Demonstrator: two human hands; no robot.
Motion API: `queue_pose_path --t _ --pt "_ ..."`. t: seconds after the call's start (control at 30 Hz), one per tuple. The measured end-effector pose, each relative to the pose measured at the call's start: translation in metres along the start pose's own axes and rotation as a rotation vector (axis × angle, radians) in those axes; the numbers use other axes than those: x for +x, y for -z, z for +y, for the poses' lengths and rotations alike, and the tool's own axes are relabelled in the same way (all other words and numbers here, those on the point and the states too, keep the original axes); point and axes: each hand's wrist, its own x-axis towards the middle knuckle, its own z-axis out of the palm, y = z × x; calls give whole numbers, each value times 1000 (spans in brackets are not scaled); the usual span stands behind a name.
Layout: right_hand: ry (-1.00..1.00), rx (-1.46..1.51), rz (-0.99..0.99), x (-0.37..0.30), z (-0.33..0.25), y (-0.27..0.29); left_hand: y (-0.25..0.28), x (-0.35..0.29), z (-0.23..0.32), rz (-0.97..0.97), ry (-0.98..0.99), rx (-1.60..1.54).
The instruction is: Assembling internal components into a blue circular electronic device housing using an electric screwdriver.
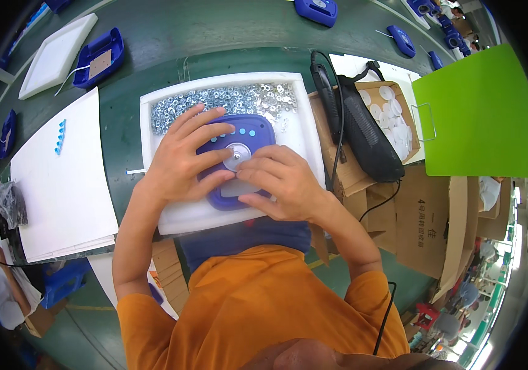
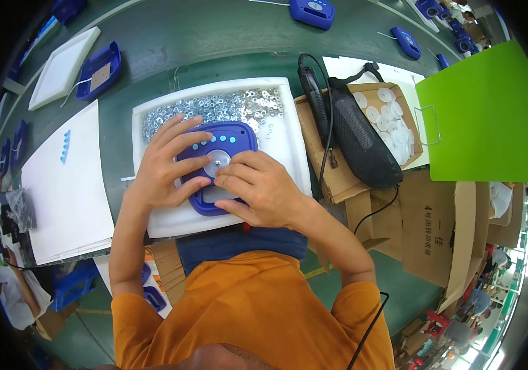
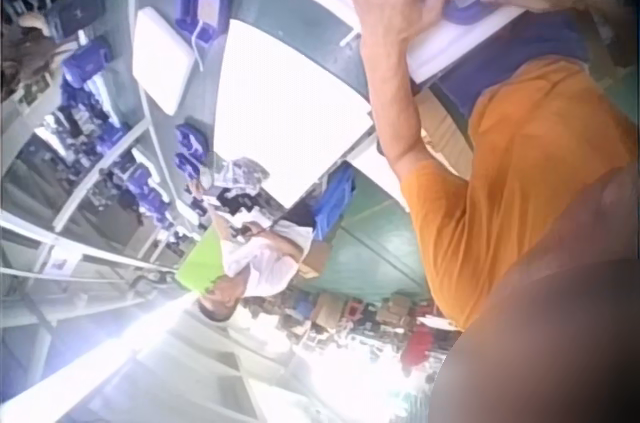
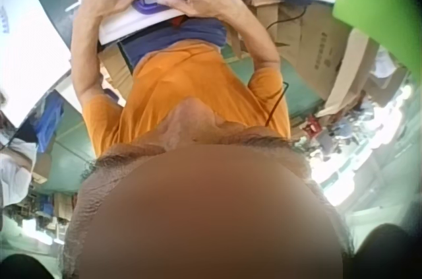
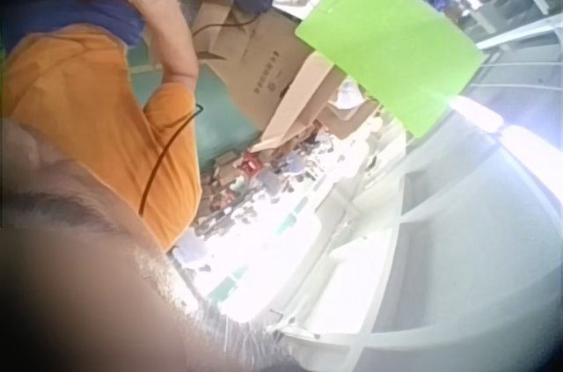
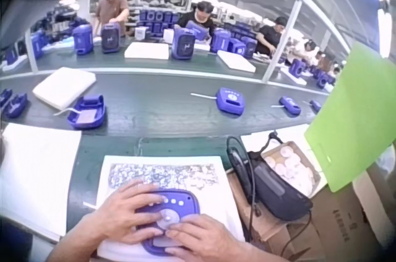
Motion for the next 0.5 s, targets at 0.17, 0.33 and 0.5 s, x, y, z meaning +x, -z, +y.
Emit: queue_pose_path --t 0.17,0.33,0.5 --pt "-6 -93 0 -2 10 5 6 -4 -3 -53 -34 -105" --pt "-46 -72 -45 -10 1 -1 0 -3 -3 -89 -18 -19" --pt "-16 -52 5 -10 -6 -7 -3 -4 -4 -127 3 34"
